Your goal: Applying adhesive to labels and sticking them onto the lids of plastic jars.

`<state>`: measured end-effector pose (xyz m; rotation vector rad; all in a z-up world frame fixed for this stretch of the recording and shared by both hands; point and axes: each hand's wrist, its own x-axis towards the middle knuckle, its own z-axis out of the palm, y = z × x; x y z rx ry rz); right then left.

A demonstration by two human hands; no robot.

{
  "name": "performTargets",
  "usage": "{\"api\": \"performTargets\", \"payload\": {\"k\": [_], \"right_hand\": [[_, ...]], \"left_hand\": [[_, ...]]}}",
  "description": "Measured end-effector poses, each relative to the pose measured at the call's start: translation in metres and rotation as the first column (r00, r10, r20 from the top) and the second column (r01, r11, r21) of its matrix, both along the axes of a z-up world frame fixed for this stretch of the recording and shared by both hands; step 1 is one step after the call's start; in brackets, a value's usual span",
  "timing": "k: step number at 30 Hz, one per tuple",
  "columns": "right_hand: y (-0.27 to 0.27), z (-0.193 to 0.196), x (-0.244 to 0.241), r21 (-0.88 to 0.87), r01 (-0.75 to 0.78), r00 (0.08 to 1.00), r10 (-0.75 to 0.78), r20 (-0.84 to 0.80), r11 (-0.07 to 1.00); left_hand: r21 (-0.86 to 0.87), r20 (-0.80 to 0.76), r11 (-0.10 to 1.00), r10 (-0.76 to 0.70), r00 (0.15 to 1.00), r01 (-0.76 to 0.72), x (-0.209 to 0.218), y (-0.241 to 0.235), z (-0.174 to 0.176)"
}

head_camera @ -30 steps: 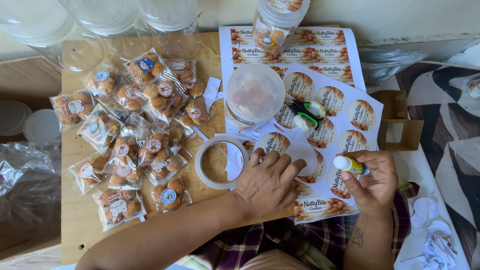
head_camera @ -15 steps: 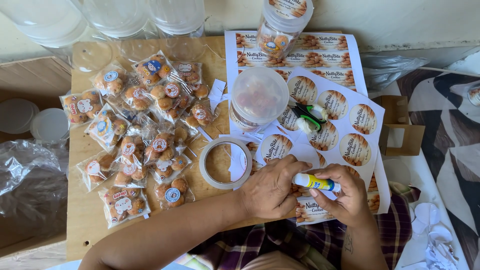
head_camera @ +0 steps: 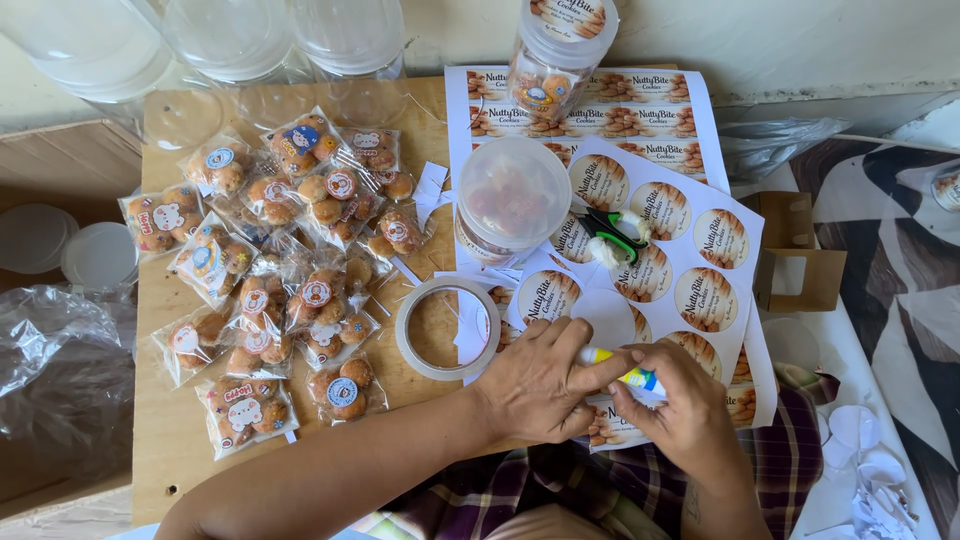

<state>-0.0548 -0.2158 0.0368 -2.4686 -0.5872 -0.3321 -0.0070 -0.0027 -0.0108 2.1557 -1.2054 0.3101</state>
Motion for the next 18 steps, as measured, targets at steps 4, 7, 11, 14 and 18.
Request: {"api": "performTargets", "payload": {"k": [4, 7, 11, 14, 18], "right_hand": [[0.006, -0.011, -0.004, 0.006, 0.001, 0.995, 0.000, -0.103, 1.000], [0.008, -0.010, 0.002, 0.017, -0.054, 0.994, 0.056, -0.098, 0.998], [-0.026, -0.010, 0.024, 0.159, -0.110, 0.961, 0.146, -0.235, 0.981], [-0.023, -0.003, 0.039, 0.027, -0.025, 0.996, 0.028, -0.084, 0.999], [0.009, 0.015, 0.037, -0.268, 0.072, 0.966, -0.134, -0.222, 0.961]], "left_hand": [[0.024, 0.119, 0.996, 0.080, 0.990, -0.083, -0.003, 0.004, 0.010], [0.008, 0.041, 0.995, 0.095, 0.995, -0.095, 0.001, 0.006, 0.023], [-0.007, 0.129, 0.988, 0.151, 0.980, -0.152, 0.006, 0.010, 0.032], [0.023, 0.301, 0.956, 0.274, 0.914, -0.294, 0.016, 0.014, 0.030], [0.067, 0.403, 0.875, 0.416, 0.815, -0.479, 0.031, 0.015, 0.021]]}}
